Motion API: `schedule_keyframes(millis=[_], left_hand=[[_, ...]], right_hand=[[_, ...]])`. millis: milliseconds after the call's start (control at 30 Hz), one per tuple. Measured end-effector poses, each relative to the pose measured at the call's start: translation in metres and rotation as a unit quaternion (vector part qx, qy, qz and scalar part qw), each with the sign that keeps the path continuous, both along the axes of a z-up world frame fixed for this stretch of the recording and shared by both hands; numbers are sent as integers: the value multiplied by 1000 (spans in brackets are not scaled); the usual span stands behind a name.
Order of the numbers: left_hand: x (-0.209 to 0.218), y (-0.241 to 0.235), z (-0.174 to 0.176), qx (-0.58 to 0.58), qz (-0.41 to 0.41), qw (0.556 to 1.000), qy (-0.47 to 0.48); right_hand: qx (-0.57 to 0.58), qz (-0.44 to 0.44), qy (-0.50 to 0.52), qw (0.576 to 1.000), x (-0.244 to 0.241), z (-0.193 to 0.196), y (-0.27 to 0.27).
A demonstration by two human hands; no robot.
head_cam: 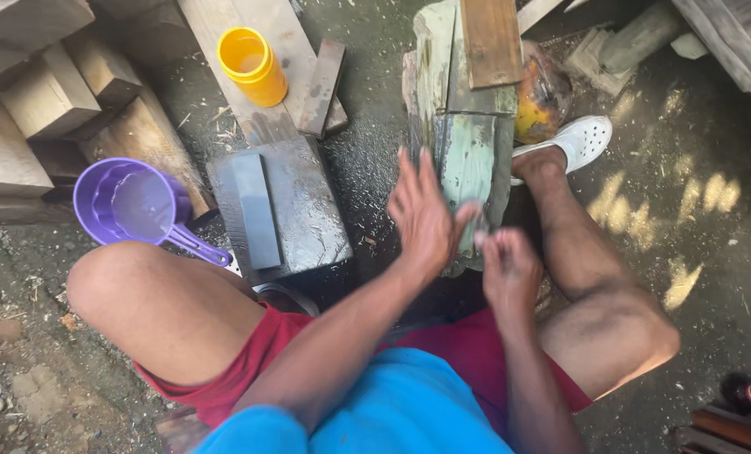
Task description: The person sits on the ground and sharpens a small metal blade on a wet stone, repeatedly dipping it in water. They then switch to sharpening a chisel on a different stone, maintaining a consistent back-and-forth motion.
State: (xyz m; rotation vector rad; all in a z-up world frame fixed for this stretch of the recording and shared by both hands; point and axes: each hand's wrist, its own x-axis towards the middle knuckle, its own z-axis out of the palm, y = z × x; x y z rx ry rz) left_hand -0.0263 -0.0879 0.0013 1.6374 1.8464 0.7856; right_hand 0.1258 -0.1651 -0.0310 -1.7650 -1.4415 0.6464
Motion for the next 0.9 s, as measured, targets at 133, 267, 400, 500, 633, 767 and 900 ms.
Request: schedule_keyframes(millis=[133,267,400,500,633,767,900], left_hand=[[-24,-53,28,-69,-53,995,-52],[-54,-60,44,-41,-158,945,-285],[-54,-58,48,-61,-241,863,-440],[-48,-52,38,-145,-164,850,-479],[-46,-53,20,-166,-88,875,-447],[-41,-51,7,-258,-10,865,-430],[-35,-36,5,-322,26,866,-381]], right_hand=[[-170,-139,279,935,3,15,-53],[-171,-94,584,788,28,36,-57],[-216,-28,651,727,17,47,-41],[-193,-20,657,729,6,52,-34],[-161,-36,470,867,-15,50,-30],[-52,-74,229,969,-36,44,-27],[116,7,-39,992,-44,56,-24]])
